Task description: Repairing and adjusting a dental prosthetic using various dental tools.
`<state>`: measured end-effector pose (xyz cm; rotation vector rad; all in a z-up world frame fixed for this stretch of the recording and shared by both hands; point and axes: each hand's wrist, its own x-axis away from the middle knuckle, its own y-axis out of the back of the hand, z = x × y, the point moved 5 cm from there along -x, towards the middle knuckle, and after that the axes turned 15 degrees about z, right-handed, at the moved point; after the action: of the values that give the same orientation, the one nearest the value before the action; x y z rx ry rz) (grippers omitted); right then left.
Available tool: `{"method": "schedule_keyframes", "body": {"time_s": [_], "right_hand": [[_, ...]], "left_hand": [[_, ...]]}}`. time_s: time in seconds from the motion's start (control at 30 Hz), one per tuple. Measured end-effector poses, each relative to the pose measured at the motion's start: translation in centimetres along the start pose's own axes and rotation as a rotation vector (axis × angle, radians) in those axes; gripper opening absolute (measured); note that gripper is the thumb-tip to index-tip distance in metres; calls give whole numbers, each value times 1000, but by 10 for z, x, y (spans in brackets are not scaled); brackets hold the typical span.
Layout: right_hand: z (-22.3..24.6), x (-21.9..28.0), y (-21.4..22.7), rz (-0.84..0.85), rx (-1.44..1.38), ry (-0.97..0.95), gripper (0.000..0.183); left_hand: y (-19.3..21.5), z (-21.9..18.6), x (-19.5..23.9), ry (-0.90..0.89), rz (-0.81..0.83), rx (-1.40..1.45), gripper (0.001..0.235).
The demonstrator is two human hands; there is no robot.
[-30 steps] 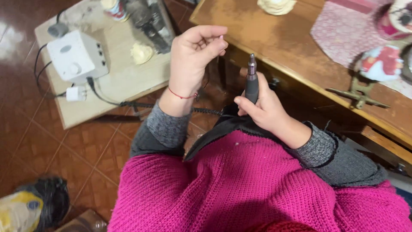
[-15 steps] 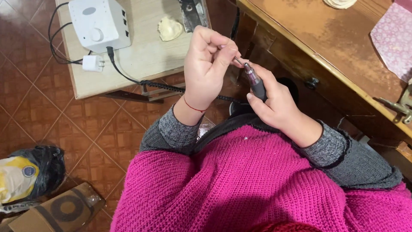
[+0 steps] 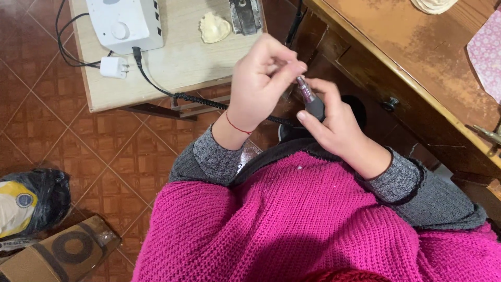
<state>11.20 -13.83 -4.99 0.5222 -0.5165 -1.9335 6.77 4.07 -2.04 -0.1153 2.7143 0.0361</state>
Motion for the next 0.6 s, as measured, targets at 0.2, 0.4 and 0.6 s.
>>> {"method": "schedule_keyframes", "body": {"time_s": [0.2,0.4,0.6], "right_hand": [[-23,9,-2,-91,-106,-117,33],[-33,13,-6,-83,-156,-187,16],[-4,3,5,-148,134,-95,54]], "left_hand": [[-3,14,-1,6,15,13,15],[-7,20,-5,-24,-48,-80,16],[-5,20,-9,38,-68,-162,18]]}}
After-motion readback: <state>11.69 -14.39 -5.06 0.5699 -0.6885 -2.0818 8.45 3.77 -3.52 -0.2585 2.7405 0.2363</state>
